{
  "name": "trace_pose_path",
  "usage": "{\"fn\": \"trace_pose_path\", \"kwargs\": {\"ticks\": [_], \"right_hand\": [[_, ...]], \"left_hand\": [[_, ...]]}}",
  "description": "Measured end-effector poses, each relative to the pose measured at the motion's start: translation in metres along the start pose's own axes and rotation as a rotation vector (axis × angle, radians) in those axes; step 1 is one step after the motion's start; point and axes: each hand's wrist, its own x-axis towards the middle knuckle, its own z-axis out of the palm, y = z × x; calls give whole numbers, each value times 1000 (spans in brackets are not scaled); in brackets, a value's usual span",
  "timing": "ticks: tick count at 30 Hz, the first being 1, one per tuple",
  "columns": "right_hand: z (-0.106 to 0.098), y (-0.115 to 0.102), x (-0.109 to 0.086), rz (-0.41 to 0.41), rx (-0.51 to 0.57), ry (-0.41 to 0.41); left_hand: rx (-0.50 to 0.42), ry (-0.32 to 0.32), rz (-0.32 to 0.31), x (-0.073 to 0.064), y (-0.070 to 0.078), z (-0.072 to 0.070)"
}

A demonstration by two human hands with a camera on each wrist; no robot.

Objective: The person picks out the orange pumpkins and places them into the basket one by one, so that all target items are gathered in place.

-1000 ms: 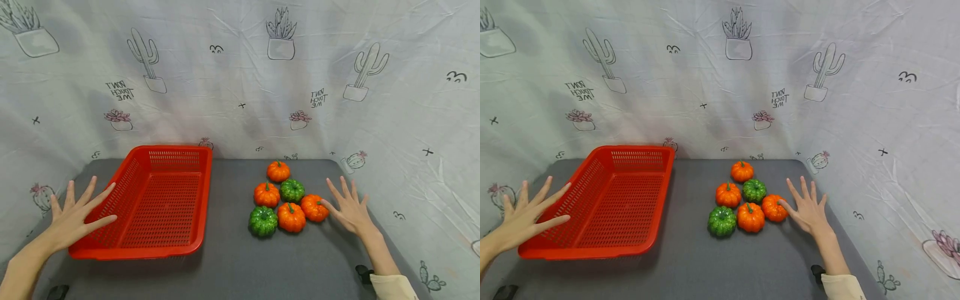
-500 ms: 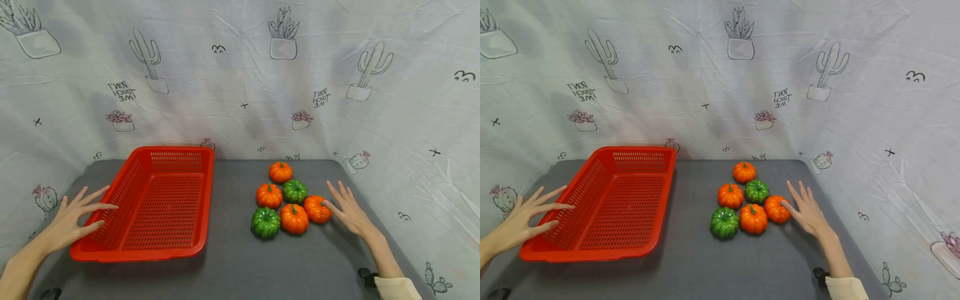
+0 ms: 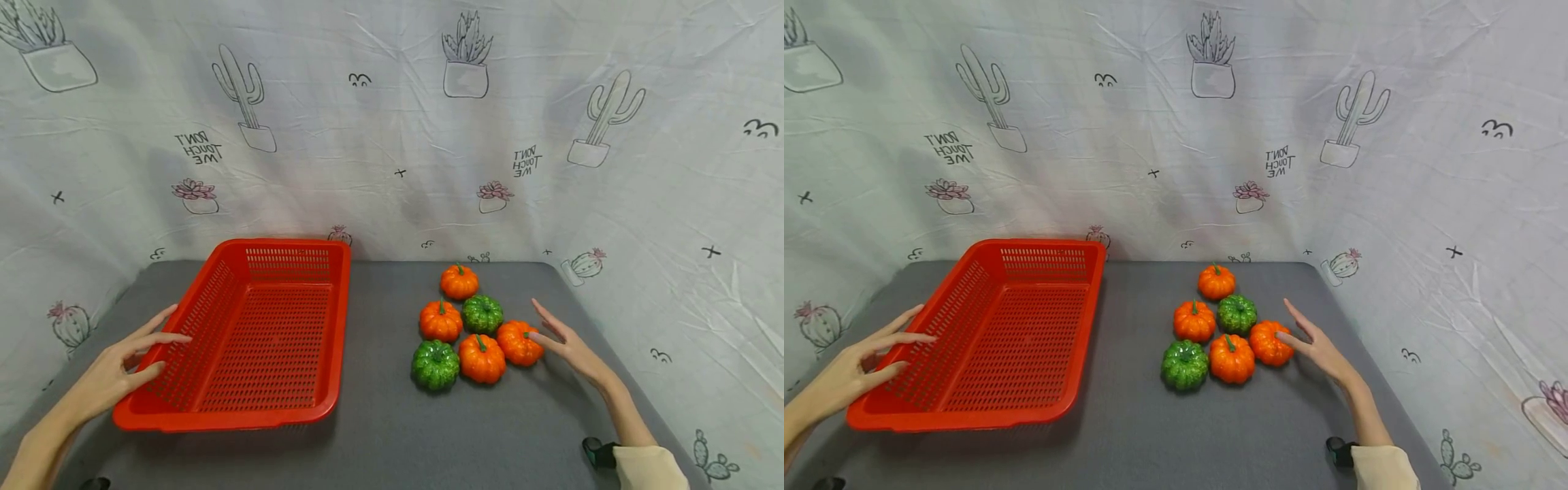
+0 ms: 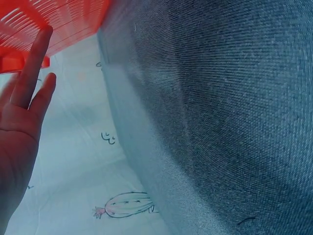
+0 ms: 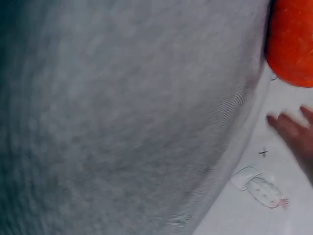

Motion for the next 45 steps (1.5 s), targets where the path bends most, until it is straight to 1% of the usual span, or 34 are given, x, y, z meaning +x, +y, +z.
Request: {"fn": "trace_pose_path", "kwargs": {"ticks": [1,3,10,13,16,26,28,31,34,38,41,43,45], "right_hand": [[-1,3,0,-18,41,-15],[-2,7,1,-48,91,-37],[-2,14,7,-88,128,-100],[0,17,12,-88,162,-121],[1,18,16,-76,183,-133],[5,18,26,-43,196,-168],[7,17,28,-31,187,-167],[10,17,30,-38,143,-160],[12,17,32,-46,116,-142],[13,18,32,-67,197,-140],[12,19,31,-91,260,-128],[11,19,31,-103,275,-108],[9,19,31,-109,263,-84]], "left_hand": [[-3,1,-1,0,0,0],[-13,4,2,0,1,1],[-28,25,63,1,2,2],[-27,26,71,1,2,1],[-15,25,60,1,1,1],[2,23,13,1,-3,2],[5,24,11,1,-2,2],[10,30,16,0,-2,3],[-9,31,28,0,-1,2],[-46,28,45,-1,-1,3],[-53,28,48,-1,-1,4],[-52,29,44,-1,-2,3],[-45,29,34,0,-2,3]]}}
